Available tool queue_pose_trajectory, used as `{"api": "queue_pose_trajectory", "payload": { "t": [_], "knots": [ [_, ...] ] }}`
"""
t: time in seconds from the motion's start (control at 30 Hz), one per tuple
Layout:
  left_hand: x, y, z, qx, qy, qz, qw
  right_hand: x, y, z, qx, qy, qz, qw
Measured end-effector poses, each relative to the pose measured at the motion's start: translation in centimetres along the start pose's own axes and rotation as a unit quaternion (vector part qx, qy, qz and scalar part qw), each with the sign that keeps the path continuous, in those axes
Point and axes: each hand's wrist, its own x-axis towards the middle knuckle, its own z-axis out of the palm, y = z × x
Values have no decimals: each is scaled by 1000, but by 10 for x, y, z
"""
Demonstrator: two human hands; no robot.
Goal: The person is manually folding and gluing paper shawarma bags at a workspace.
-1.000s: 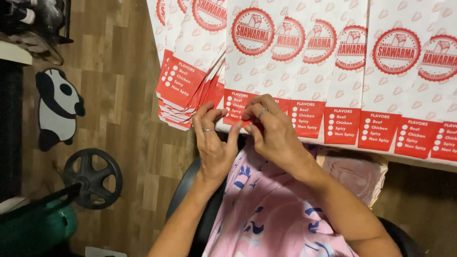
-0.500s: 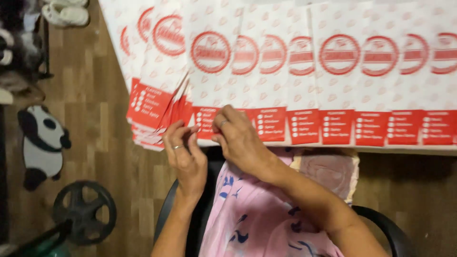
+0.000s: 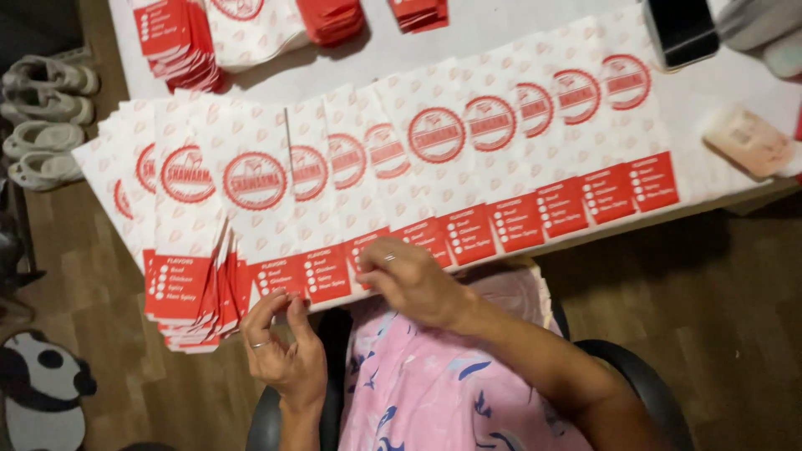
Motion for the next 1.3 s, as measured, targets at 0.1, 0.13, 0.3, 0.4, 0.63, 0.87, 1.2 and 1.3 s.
{"api": "queue_pose_trajectory", "payload": {
  "t": [0.1,0.13,0.3,0.4,0.63,0.87,1.2,1.3],
  "knots": [
    [3,13,15,-22,-34,-5,999,-19,-1,-49,-77,77,88,990],
    [5,20,22,-45,-45,16,998,-24,-5,-67,-110,118,103,982],
    [1,52,50,-113,-104,59,986,-78,-5,-138,-196,213,163,943],
    [-18,69,58,-187,-200,32,961,-109,-12,-147,-213,188,188,940],
    [-91,76,118,-214,-430,172,860,-205,32,-102,-274,59,136,950],
    [-166,38,178,-146,-468,192,850,-212,44,-98,-314,46,137,938],
    [-133,36,157,-259,-483,75,833,-219,60,-88,-186,114,166,962],
    [-110,43,147,-309,-510,43,802,-227,66,-91,-156,111,202,960]
  ]
}}
